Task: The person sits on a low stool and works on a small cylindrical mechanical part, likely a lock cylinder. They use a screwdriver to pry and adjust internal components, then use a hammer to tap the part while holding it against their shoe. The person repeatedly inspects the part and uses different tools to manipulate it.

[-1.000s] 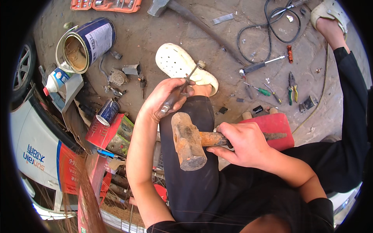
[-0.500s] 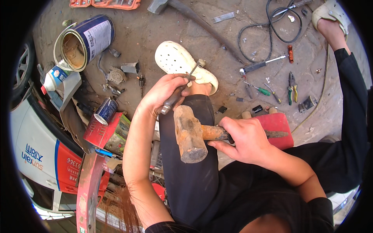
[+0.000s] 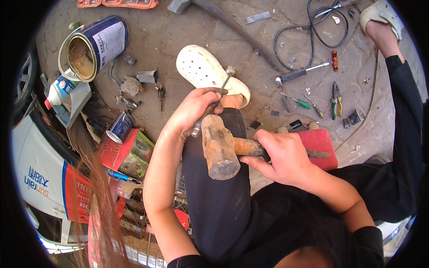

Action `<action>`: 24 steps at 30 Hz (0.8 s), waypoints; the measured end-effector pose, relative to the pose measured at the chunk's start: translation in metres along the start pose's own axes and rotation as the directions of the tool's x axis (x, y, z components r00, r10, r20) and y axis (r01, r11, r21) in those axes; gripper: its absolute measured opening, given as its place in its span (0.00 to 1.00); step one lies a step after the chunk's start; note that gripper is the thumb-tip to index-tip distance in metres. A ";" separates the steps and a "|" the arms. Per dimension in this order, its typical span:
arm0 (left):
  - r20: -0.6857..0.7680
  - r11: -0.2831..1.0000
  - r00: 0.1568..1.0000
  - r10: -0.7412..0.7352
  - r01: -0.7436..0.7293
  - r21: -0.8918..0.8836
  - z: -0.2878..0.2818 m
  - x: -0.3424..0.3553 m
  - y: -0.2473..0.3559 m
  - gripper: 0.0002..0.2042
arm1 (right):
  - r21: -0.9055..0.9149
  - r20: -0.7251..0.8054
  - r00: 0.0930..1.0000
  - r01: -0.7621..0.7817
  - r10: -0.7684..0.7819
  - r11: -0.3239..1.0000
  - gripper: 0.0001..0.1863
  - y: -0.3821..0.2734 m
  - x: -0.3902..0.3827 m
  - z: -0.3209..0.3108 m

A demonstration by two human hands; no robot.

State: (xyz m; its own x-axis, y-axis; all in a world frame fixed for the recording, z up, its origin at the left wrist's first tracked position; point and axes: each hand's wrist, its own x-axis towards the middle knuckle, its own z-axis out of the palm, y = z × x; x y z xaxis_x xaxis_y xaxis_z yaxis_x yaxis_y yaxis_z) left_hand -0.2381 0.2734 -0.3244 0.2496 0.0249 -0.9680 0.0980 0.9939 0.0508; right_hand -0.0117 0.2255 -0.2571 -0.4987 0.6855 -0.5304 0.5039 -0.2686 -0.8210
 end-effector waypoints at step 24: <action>-0.045 0.998 0.999 -0.016 0.013 -0.057 0.009 0.004 -0.001 0.11 | -0.172 -0.066 0.988 0.124 -0.137 0.977 0.23 -0.017 -0.021 -0.004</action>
State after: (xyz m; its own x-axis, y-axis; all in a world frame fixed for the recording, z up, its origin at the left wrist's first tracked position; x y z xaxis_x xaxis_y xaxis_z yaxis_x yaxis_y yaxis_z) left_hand -0.2283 0.2717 -0.3257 0.2049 0.0140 -0.9787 0.0459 0.9987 0.0239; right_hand -0.0068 0.2178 -0.2314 -0.5157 0.7588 -0.3979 0.5518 -0.0611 -0.8317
